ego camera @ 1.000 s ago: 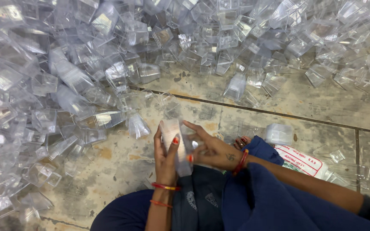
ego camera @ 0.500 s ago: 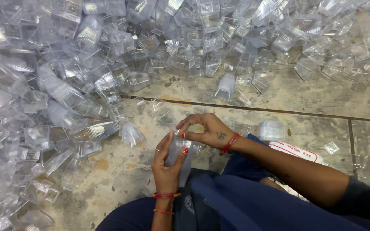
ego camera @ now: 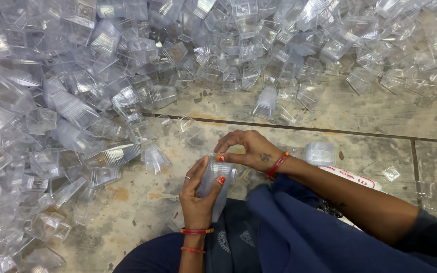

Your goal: The person sits on the floor and stacks small clear plastic cups, picking loose cups one at a time from a large pile and nesting them onto a stack held in the other hand. The person occasionally reaches across the pile to gather more loose cups and continues building the stack.

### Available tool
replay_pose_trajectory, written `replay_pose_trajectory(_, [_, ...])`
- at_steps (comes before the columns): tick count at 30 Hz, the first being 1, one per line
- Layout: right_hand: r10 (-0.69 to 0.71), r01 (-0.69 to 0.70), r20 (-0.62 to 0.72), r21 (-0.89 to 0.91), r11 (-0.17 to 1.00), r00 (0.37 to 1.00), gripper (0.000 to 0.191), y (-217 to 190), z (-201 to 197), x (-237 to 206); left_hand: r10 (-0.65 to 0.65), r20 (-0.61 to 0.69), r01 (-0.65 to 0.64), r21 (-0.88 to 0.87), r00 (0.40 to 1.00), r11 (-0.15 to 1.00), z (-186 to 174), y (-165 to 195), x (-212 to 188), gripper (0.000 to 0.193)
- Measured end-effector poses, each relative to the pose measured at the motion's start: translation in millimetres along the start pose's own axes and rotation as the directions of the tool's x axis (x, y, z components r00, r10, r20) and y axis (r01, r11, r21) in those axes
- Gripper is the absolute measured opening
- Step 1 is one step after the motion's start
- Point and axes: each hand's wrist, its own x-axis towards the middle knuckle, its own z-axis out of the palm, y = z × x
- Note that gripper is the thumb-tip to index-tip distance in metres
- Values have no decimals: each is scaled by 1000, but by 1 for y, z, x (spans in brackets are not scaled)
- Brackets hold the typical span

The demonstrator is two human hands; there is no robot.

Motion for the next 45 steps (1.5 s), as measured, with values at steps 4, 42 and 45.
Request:
replay_pose_trajectory(4, [-87, 92, 35, -186, 978, 996, 19, -1, -2, -1, 18, -3, -18, 59, 1000, 998, 0, 2, -1, 59])
replay_pose_trajectory(42, [197, -148, -277, 188, 971, 940, 22, 196, 4, -74, -914, -403, -828, -530, 53, 186, -266, -62, -315, 62])
replay_pose_trajectory(45, [122, -61, -314, 198, 978, 941, 18, 198, 7, -80, -864, -499, -848, -488, 75, 208, -296, -60, -307, 80])
